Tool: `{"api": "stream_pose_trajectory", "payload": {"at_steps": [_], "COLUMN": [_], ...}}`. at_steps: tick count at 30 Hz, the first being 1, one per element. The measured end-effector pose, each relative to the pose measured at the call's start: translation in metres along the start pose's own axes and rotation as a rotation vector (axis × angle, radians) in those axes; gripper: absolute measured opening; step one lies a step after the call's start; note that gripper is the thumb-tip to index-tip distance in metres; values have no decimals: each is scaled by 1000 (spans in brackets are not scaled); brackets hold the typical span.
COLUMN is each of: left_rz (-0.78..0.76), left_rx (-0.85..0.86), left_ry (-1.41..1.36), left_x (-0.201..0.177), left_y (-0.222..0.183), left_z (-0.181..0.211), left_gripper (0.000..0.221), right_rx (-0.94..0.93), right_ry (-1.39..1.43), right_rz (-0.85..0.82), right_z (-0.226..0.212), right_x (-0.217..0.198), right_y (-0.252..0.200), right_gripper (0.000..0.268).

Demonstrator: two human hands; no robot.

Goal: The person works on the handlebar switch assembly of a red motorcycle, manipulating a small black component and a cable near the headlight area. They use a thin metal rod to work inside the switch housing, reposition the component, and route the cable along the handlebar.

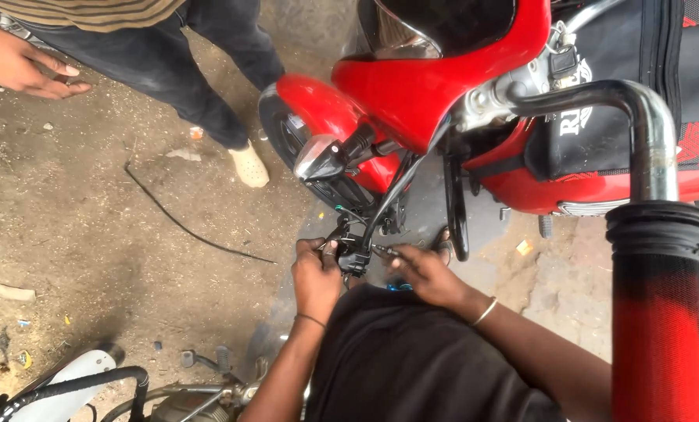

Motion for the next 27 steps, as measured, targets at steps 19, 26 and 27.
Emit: {"api": "stream_pose_trajectory", "payload": {"at_steps": [19,26,27], "left_rz": [-230,-249,-303], "left_rx": [112,-545,-700], "left_ry": [-876,-1312,-1218], "left_x": [-28,-2,-1], "left_y": [10,-8,-14], "left_z": [20,41,42], "left_gripper": [21,47,46], "right_rx": [-42,-169,-230], "right_ry": [532,201,96], "right_rz": [52,290,321], "right_z": [-54,-97,-106], "right_x": [0,-23,-26], "right_y": [9,-12,-17], "right_gripper": [26,27,31]}}
Point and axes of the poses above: each hand's wrist, its own y-axis towards the middle knuckle, its own x-axis out of the palm, z = x × y, the point moved 9 cm from there along y, towards the middle knuckle, and after that the axes turned 10 degrees about x, right-handed, at the moved point
